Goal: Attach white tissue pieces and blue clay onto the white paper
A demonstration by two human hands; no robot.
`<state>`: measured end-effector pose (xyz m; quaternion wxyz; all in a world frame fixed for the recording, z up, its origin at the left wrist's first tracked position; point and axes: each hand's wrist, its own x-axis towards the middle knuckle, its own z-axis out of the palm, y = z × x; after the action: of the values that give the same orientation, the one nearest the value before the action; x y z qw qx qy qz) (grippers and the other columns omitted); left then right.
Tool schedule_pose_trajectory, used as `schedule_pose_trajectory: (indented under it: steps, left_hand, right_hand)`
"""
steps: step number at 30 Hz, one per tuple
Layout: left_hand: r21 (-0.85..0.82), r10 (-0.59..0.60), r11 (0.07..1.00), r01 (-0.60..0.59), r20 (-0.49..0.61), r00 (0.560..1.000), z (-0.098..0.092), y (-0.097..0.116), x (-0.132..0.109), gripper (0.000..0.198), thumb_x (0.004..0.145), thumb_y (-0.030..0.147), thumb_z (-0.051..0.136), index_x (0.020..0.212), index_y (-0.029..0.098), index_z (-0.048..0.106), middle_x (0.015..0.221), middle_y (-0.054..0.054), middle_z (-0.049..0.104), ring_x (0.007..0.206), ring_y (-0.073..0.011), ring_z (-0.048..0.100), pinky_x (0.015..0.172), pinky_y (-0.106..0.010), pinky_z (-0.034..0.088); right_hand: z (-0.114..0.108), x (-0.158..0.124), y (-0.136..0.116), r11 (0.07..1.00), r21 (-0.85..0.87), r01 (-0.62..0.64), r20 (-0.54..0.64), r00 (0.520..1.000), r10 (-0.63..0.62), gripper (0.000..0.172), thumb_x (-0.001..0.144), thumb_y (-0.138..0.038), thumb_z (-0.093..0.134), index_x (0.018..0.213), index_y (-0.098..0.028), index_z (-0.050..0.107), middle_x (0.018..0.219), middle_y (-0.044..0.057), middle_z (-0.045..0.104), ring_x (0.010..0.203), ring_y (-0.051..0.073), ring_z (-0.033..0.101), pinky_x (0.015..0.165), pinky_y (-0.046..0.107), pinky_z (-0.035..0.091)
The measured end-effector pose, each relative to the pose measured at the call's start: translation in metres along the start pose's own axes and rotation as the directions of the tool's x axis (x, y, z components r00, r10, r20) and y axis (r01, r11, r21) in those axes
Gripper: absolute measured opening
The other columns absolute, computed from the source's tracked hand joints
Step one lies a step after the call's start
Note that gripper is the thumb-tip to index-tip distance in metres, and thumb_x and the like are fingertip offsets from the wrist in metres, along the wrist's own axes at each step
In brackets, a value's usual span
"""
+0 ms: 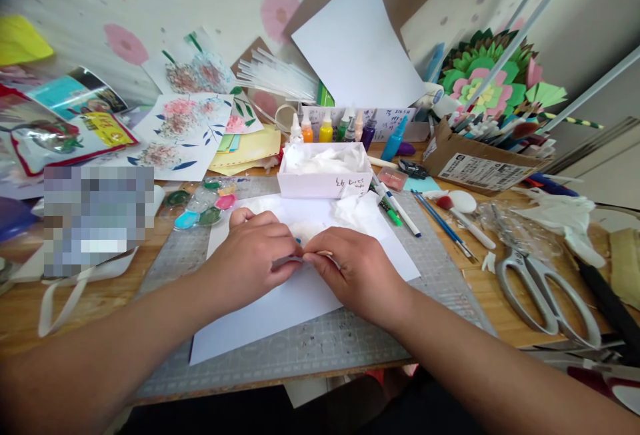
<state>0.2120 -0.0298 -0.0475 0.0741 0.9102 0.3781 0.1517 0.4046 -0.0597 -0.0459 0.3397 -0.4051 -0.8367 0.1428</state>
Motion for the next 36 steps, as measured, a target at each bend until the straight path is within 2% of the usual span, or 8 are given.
schedule_pose_trajectory:
  steps: [6, 10, 14, 19, 23, 25, 30, 36]
  left_hand:
    - [0.0, -0.123, 0.992, 0.124, -0.044, 0.991, -0.007, -0.009, 0.002, 0.014, 0.081, 0.021, 0.054, 0.074, 0.022, 0.065, 0.074, 0.0, 0.065, 0.081, -0.0198, 0.05, 0.069, -0.036, 0.023]
    - [-0.019, -0.094, 0.995, 0.095, 0.033, 0.995, -0.007, -0.011, 0.002, 0.016, 0.08, 0.019, 0.053, 0.073, 0.024, 0.067, 0.074, 0.001, 0.063, 0.08, -0.0196, 0.049, 0.069, -0.035, 0.021]
    - [-0.053, -0.061, 0.997, 0.064, 0.056, 0.997, -0.005, -0.01, 0.001, 0.016, 0.079, 0.018, 0.054, 0.071, 0.024, 0.066, 0.074, 0.001, 0.062, 0.081, -0.019, 0.049, 0.07, -0.036, 0.02]
    - [-0.091, -0.068, 0.993, 0.076, 0.081, 0.994, -0.006, -0.01, 0.0, 0.018, 0.081, 0.017, 0.052, 0.073, 0.025, 0.067, 0.076, 0.002, 0.063, 0.083, -0.0189, 0.048, 0.071, -0.036, 0.02]
    - [-0.109, -0.089, 0.989, 0.1, 0.1, 0.991, -0.006, -0.01, 0.0, 0.016, 0.08, 0.017, 0.054, 0.075, 0.025, 0.067, 0.077, 0.002, 0.063, 0.083, -0.0193, 0.049, 0.073, -0.037, 0.02]
    - [-0.121, -0.087, 0.988, 0.098, 0.09, 0.992, -0.005, -0.01, 0.0, 0.013, 0.078, 0.018, 0.057, 0.077, 0.026, 0.067, 0.078, 0.001, 0.063, 0.084, -0.0201, 0.049, 0.073, -0.037, 0.02]
    - [-0.144, -0.054, 0.988, 0.064, 0.07, 0.996, -0.003, -0.01, 0.001, 0.014, 0.076, 0.02, 0.06, 0.084, 0.029, 0.067, 0.082, 0.002, 0.064, 0.084, -0.02, 0.05, 0.073, -0.035, 0.021]
    - [-0.162, -0.045, 0.985, 0.056, 0.075, 0.996, -0.006, -0.01, 0.003, 0.015, 0.077, 0.023, 0.059, 0.088, 0.03, 0.067, 0.091, 0.002, 0.066, 0.088, -0.0215, 0.05, 0.074, -0.037, 0.019]
  right_hand:
    - [0.002, -0.001, 0.005, 0.997, -0.016, -0.072, 0.04, 0.997, 0.072, 0.013, 0.089, -0.023, 0.054, 0.085, -0.022, 0.067, 0.081, 0.003, 0.072, 0.074, 0.016, 0.067, 0.068, 0.028, 0.052]
    - [0.001, -0.001, 0.006, 0.997, 0.002, -0.077, 0.045, 0.996, 0.077, 0.012, 0.087, -0.023, 0.056, 0.083, -0.023, 0.068, 0.079, 0.001, 0.072, 0.073, 0.016, 0.067, 0.067, 0.028, 0.053]
    - [-0.006, 0.0, 0.005, 0.978, 0.118, -0.17, 0.024, 0.985, 0.168, 0.01, 0.085, -0.025, 0.058, 0.084, -0.027, 0.068, 0.082, 0.001, 0.073, 0.075, 0.018, 0.068, 0.068, 0.03, 0.055]
    - [-0.034, -0.003, 0.017, 0.949, 0.204, -0.241, -0.143, 0.952, 0.272, 0.014, 0.085, -0.029, 0.06, 0.075, -0.026, 0.069, 0.078, 0.001, 0.072, 0.073, 0.018, 0.068, 0.067, 0.031, 0.056]
    - [-0.055, -0.011, 0.043, 0.93, 0.18, -0.321, -0.305, 0.88, 0.363, 0.016, 0.082, -0.033, 0.063, 0.069, -0.025, 0.069, 0.077, 0.002, 0.071, 0.072, 0.019, 0.067, 0.067, 0.035, 0.056]
    - [-0.061, -0.014, 0.052, 0.924, 0.149, -0.351, -0.291, 0.878, 0.38, 0.015, 0.08, -0.034, 0.065, 0.069, -0.025, 0.07, 0.077, 0.002, 0.071, 0.071, 0.019, 0.066, 0.066, 0.035, 0.056]
    - [-0.063, -0.015, 0.052, 0.93, 0.005, -0.367, -0.157, 0.919, 0.363, 0.014, 0.079, -0.032, 0.064, 0.068, -0.026, 0.069, 0.074, 0.0, 0.072, 0.069, 0.017, 0.066, 0.065, 0.031, 0.055]
    - [-0.055, -0.013, 0.051, 0.934, -0.061, -0.351, -0.149, 0.929, 0.34, 0.018, 0.085, -0.031, 0.055, 0.072, -0.023, 0.066, 0.078, 0.001, 0.07, 0.072, 0.017, 0.065, 0.066, 0.03, 0.052]
